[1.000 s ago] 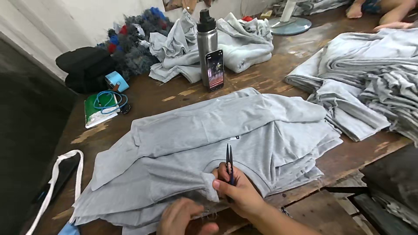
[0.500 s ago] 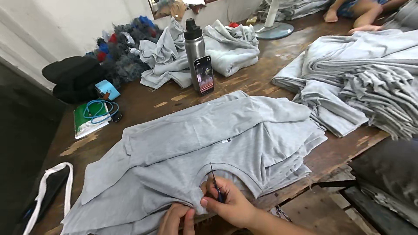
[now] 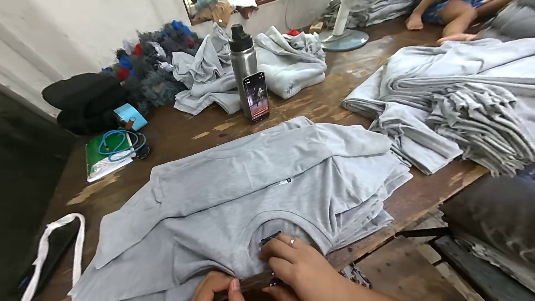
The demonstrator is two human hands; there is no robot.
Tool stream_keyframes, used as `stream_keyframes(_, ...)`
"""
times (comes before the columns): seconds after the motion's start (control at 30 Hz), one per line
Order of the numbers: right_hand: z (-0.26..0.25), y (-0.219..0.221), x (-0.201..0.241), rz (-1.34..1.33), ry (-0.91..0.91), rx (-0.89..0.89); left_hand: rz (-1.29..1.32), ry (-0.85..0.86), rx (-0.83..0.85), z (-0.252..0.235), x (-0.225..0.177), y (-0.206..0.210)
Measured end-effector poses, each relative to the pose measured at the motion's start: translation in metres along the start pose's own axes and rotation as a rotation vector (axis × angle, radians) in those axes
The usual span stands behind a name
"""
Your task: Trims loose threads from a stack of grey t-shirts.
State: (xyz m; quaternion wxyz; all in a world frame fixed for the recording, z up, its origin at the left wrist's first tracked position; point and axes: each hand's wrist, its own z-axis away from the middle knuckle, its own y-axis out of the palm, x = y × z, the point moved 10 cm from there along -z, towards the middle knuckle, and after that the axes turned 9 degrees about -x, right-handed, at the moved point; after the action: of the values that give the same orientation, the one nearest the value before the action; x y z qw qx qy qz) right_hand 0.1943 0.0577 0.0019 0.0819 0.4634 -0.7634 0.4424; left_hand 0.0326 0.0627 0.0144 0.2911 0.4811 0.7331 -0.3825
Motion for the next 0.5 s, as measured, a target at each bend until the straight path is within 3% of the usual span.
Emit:
stream_keyframes(0.2, 0.0, 0.006, 0.007, 0.218, -0.027, -0.033, 0.072, -0.007, 0.035, 0.001, -0.001, -0.002)
stream_keyframes(0.5, -0.003, 0.011, 0.011, 0.277, -0.006, -0.039, -0.317, 0.202, -0.056, 0.004, -0.026, -0.006)
